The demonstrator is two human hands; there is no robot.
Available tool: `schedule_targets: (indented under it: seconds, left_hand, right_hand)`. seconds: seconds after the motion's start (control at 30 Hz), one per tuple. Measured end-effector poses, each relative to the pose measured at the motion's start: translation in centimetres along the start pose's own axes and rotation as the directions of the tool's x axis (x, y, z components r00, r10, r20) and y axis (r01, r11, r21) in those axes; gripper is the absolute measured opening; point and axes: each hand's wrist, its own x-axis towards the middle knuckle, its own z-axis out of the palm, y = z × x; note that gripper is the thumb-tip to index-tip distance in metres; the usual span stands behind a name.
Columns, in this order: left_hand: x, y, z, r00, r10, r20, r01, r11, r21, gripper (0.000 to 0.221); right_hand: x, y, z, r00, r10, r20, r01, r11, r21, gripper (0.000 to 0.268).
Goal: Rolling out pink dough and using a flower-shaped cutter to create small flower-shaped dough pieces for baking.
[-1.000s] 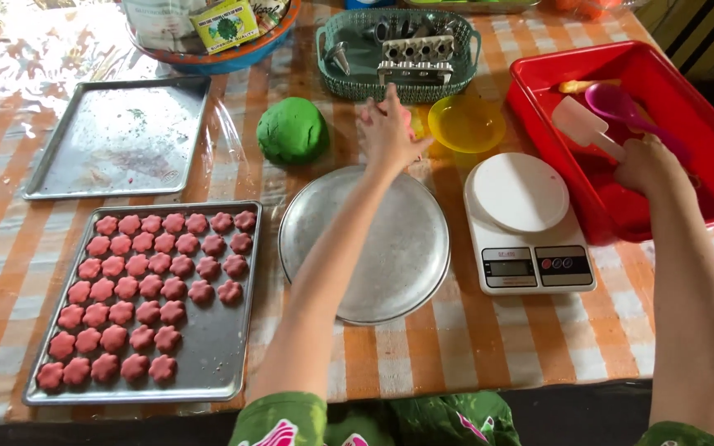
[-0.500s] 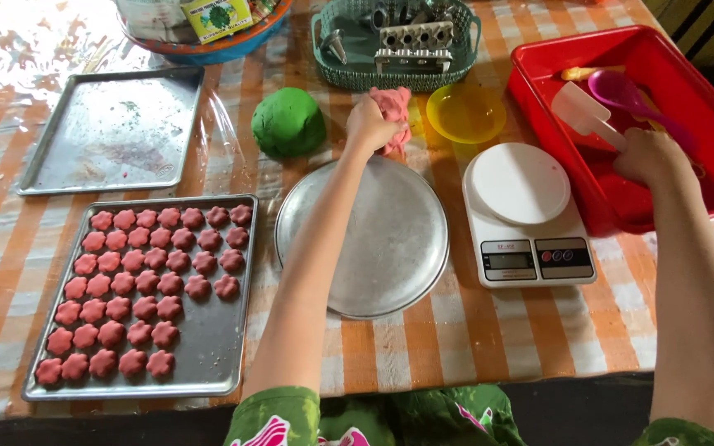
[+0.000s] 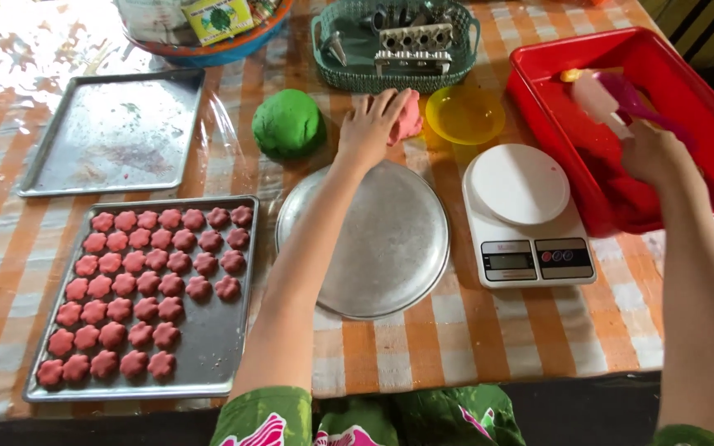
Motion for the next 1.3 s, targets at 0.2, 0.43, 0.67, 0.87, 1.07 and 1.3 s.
schedule_targets:
  seconds: [0.2, 0.43, 0.67, 0.87, 1.07, 1.3]
  left_hand:
    - [1.3, -0.8, -3.0, 0.938, -0.048, 0.342, 0.191, 0.897, -0.398, 0.106]
    - [2.7, -2.5, 1.8, 0.953, -0.253, 0.169, 0.288, 0.929, -0.231, 0.104]
    - [1.9, -2.4, 3.0, 0.966, -0.259, 0.019, 0.259, 0.966, -0.017, 0.056]
    - [3.2, -2.8, 5.3, 0.966, -0.257, 0.034, 0.256, 0.966, 0.028, 0.060]
    - [6.3, -4.5, 10.2, 0.962, -0.270, -0.043, 0.273, 0.955, 0.118, 0.093]
    - [5.6, -4.5, 11.0, 0.922, -0.205, -0.328, 0.221, 0.975, 0.013, 0.057]
  right_hand:
    - [-9.4, -4.7, -4.8, 0.957, -0.137, -0.256, 0.172, 0.978, 0.119, 0.030]
    - [-14.5, -18.0, 0.5, 0.816, -0.494, -0.299, 0.555, 0.815, 0.169, 0.035]
    - [-10.7, -26.8, 7.2, 0.784, -0.586, -0.204, 0.620, 0.745, 0.246, 0.029]
    - [-11.1, -29.1, 8.4, 0.879, -0.461, -0.122, 0.467, 0.884, 0.028, 0.048]
    - [-9.9, -30.0, 7.7, 0.890, -0.456, -0.010, 0.451, 0.878, 0.161, 0.068]
    - [-9.1, -31.2, 7.1, 0.908, -0.414, 0.057, 0.403, 0.903, 0.146, 0.049]
